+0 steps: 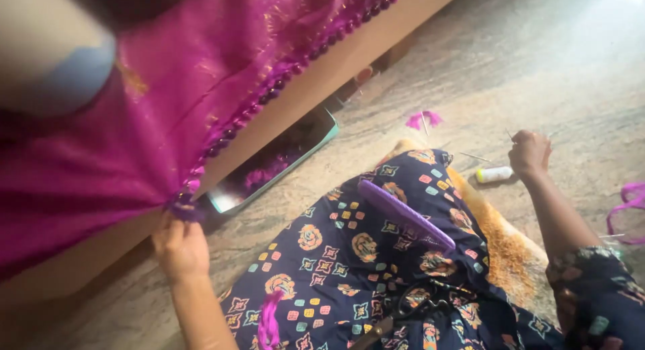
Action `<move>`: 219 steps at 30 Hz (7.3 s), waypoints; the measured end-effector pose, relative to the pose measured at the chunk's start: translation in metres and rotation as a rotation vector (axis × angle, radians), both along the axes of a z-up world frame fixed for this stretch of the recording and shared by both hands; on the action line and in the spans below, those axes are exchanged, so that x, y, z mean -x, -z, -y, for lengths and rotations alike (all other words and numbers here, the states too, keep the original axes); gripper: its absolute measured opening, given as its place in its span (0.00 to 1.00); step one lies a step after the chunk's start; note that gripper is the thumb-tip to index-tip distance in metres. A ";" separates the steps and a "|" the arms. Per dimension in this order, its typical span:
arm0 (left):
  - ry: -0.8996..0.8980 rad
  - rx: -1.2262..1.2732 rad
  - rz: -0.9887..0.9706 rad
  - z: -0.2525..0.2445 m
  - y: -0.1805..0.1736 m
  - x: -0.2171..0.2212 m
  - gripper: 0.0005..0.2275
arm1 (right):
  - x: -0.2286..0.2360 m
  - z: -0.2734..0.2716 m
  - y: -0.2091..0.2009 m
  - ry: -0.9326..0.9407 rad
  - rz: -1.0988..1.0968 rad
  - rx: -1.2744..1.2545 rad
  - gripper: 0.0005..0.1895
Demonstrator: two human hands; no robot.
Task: Attaching tassels to the edge of a pink and purple saree.
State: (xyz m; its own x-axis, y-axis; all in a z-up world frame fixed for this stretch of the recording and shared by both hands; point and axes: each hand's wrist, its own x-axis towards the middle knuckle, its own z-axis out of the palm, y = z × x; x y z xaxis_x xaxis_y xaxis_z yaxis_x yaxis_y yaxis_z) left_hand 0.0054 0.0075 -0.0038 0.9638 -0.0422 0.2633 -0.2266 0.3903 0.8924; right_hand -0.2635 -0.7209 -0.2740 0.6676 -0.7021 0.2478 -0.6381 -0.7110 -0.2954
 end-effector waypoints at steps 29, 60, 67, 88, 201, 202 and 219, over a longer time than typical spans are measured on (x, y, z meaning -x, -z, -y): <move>0.102 0.122 -0.133 0.013 -0.008 -0.001 0.11 | -0.173 -0.194 -0.108 -0.359 0.266 -0.247 0.07; -0.060 0.052 -0.171 0.014 -0.064 0.013 0.16 | -0.251 -0.591 -0.314 -0.836 0.460 -1.348 0.11; 0.219 0.102 -0.292 0.007 -0.052 -0.014 0.10 | -0.236 -0.603 -0.295 -0.853 0.642 -1.376 0.12; -0.613 -0.944 0.421 0.027 -0.058 0.032 0.06 | -0.258 -0.561 -0.321 -0.992 0.467 -2.162 0.11; -0.126 -0.391 0.102 0.024 -0.035 0.022 0.11 | -0.247 -0.546 -0.331 -1.004 0.182 -1.454 0.18; -0.186 -0.440 0.136 0.023 -0.029 0.021 0.11 | -0.250 -0.555 -0.341 -0.918 0.189 -1.545 0.15; 0.187 -0.037 -0.221 0.006 -0.063 0.009 0.09 | -0.248 -0.579 -0.307 -0.914 0.441 -1.469 0.11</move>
